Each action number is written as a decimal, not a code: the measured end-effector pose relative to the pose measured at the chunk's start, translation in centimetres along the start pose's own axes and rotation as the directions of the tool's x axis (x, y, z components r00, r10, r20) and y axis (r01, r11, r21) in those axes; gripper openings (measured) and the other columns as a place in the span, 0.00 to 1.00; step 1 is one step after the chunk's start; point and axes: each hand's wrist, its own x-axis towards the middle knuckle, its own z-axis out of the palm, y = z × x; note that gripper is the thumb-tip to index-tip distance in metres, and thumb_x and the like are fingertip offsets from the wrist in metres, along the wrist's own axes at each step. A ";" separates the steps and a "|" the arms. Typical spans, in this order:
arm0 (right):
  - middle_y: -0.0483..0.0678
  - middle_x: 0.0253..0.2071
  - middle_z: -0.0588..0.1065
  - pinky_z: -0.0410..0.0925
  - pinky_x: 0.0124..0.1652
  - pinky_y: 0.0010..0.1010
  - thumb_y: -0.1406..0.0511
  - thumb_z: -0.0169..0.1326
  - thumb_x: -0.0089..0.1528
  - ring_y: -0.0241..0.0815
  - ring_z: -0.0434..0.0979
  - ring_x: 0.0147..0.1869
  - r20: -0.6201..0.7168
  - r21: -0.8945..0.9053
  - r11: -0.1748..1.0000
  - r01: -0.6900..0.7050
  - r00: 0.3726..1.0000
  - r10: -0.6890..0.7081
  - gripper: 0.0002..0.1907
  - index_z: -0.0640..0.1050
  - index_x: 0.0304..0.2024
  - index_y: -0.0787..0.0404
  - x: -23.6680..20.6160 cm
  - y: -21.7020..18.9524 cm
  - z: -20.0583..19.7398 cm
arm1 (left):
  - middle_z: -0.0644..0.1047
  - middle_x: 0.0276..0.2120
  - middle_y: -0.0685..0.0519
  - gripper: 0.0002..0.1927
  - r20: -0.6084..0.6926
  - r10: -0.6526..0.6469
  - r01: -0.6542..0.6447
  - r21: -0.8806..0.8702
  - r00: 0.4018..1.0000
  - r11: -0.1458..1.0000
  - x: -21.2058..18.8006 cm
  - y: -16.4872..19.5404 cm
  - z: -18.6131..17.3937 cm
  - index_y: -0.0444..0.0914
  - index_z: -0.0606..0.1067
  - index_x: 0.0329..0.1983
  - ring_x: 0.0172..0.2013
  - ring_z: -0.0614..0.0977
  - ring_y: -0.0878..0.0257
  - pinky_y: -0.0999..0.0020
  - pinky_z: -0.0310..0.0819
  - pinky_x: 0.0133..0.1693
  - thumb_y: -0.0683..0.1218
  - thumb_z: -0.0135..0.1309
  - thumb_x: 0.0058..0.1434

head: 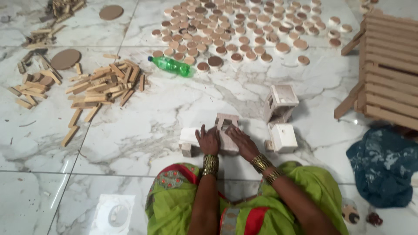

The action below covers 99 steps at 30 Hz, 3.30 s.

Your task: The person sits on the floor and assembles small wooden boxes by hand, fitting rectangular pieces into slots and aligning them to form box structures. The person handles multiple box components and adjusts their positions to complete the assembly.

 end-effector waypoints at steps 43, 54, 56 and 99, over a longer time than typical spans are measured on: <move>0.53 0.74 0.60 0.56 0.71 0.41 0.77 0.45 0.60 0.50 0.58 0.77 0.104 -0.122 0.992 0.027 0.994 -0.014 0.37 0.63 0.72 0.53 0.1 6.4 -1.0 | 0.75 0.17 0.45 0.15 0.183 0.240 -0.227 -0.087 0.953 0.970 4.1 1.3 3.6 0.40 0.79 0.32 0.25 0.79 0.50 0.49 0.64 0.57 0.51 0.48 0.70; 0.44 0.75 0.59 0.53 0.70 0.41 0.82 0.39 0.58 0.43 0.56 0.78 0.411 -0.043 0.998 -0.039 0.910 0.054 0.41 0.63 0.71 0.46 -5.6 9.1 -2.6 | 0.76 0.19 0.47 0.21 0.223 0.344 -0.320 -0.137 0.912 0.938 4.2 0.7 3.7 0.40 0.82 0.33 0.26 0.79 0.54 0.53 0.65 0.58 0.57 0.47 0.72; 0.46 0.75 0.60 0.55 0.72 0.39 0.83 0.37 0.58 0.45 0.57 0.78 0.285 0.055 0.995 -0.084 0.956 0.065 0.43 0.65 0.71 0.45 -5.4 9.4 -2.9 | 0.76 0.18 0.47 0.21 0.236 0.350 -0.321 -0.154 0.906 0.934 4.3 0.7 3.9 0.40 0.82 0.34 0.26 0.79 0.54 0.52 0.64 0.57 0.57 0.46 0.72; 0.63 0.33 0.83 0.77 0.28 0.35 0.69 0.54 0.67 0.48 0.85 0.29 0.244 0.551 0.319 -0.771 0.515 0.821 0.12 0.81 0.43 0.77 2.0 9.8 -4.0 | 0.79 0.22 0.45 0.09 0.065 0.010 -0.007 -0.047 0.998 0.999 0.9 7.1 6.9 0.39 0.79 0.40 0.33 0.81 0.50 0.49 0.61 0.59 0.47 0.50 0.68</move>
